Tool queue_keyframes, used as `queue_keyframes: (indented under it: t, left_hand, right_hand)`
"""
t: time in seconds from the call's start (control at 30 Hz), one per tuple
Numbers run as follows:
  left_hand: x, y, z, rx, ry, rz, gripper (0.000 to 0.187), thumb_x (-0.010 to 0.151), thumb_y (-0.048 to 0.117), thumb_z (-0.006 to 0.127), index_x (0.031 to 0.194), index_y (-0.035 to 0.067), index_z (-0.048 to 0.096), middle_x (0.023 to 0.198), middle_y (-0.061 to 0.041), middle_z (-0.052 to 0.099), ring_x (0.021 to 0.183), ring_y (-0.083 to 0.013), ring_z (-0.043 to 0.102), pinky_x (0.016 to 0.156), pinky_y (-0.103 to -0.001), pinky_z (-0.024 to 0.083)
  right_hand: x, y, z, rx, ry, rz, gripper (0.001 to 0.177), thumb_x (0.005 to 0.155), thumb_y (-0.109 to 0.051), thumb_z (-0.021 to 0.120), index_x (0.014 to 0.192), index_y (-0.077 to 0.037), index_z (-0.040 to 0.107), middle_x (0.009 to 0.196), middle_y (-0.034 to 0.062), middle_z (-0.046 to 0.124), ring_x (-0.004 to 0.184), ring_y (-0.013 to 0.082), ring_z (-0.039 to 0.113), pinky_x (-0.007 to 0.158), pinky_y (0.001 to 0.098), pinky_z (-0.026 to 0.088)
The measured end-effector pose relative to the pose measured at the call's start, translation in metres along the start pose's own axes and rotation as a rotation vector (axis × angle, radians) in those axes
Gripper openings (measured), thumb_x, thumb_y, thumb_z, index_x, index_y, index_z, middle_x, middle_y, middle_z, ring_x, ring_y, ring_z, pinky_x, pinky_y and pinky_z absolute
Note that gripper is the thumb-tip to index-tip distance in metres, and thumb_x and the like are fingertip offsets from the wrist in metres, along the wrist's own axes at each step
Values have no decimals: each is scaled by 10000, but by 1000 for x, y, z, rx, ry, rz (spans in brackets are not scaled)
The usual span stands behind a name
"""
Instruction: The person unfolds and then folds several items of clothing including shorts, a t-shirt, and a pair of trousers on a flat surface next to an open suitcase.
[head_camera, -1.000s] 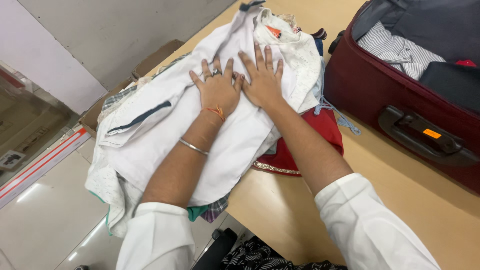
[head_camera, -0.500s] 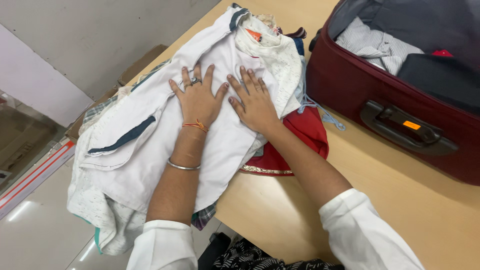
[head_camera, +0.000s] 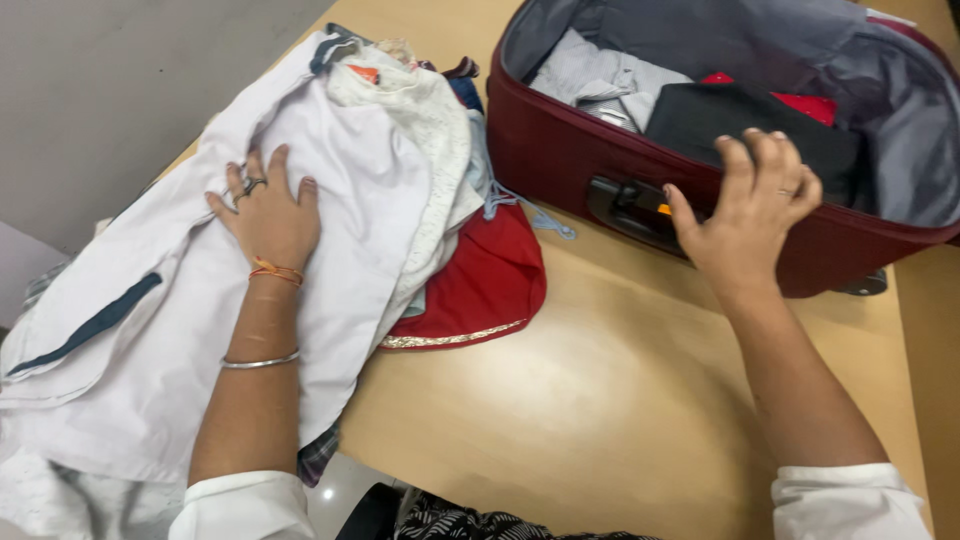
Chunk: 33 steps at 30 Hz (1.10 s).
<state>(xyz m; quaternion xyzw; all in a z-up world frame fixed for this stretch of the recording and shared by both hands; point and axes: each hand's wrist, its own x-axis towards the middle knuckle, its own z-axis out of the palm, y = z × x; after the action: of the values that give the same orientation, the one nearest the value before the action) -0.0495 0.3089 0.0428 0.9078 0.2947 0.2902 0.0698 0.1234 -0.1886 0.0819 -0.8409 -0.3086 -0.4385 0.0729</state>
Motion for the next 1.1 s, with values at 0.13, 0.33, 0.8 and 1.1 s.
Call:
queue_keyframes:
  t: [0.13, 0.33, 0.8, 1.1]
  left_hand:
    - [5, 58, 16, -214, 70, -31, 703, 903, 346, 734, 1498, 91, 459, 1564, -303, 358, 1461, -552, 207, 1160, -682, 90]
    - [-13, 244, 22, -624, 142, 455, 546, 905, 195, 772, 1406, 114, 570, 1564, -267, 389, 1469, -525, 291, 1226, -589, 248]
    - [48, 504, 220, 60, -890, 692, 636, 941, 520, 618, 1385, 67, 579, 1444, -205, 536, 1391, -365, 454, 1168, -450, 321]
    - [73, 468, 252, -18, -1051, 485, 685, 926, 572, 632, 1363, 45, 650, 1444, -201, 593, 1381, -366, 530, 1141, -419, 406]
  right_hand:
    - [-20, 46, -18, -128, -217, 90, 960, 707, -670, 888, 1330, -9, 578, 1226, 155, 559, 1241, 329, 493, 1080, 537, 312]
    - [-29, 38, -14, -115, -188, 116, 904, 590, -573, 939, 1233, -32, 603, 1122, 113, 551, 1098, 319, 500, 1005, 486, 355]
    - [-41, 27, -11, 10, -70, 146, 735, 589, -440, 930, 1113, -34, 611, 997, 117, 541, 963, 314, 511, 967, 496, 363]
    - [-47, 22, -8, 10, -92, 172, 665, 671, -452, 895, 1124, -48, 622, 971, 91, 548, 950, 295, 507, 952, 485, 368]
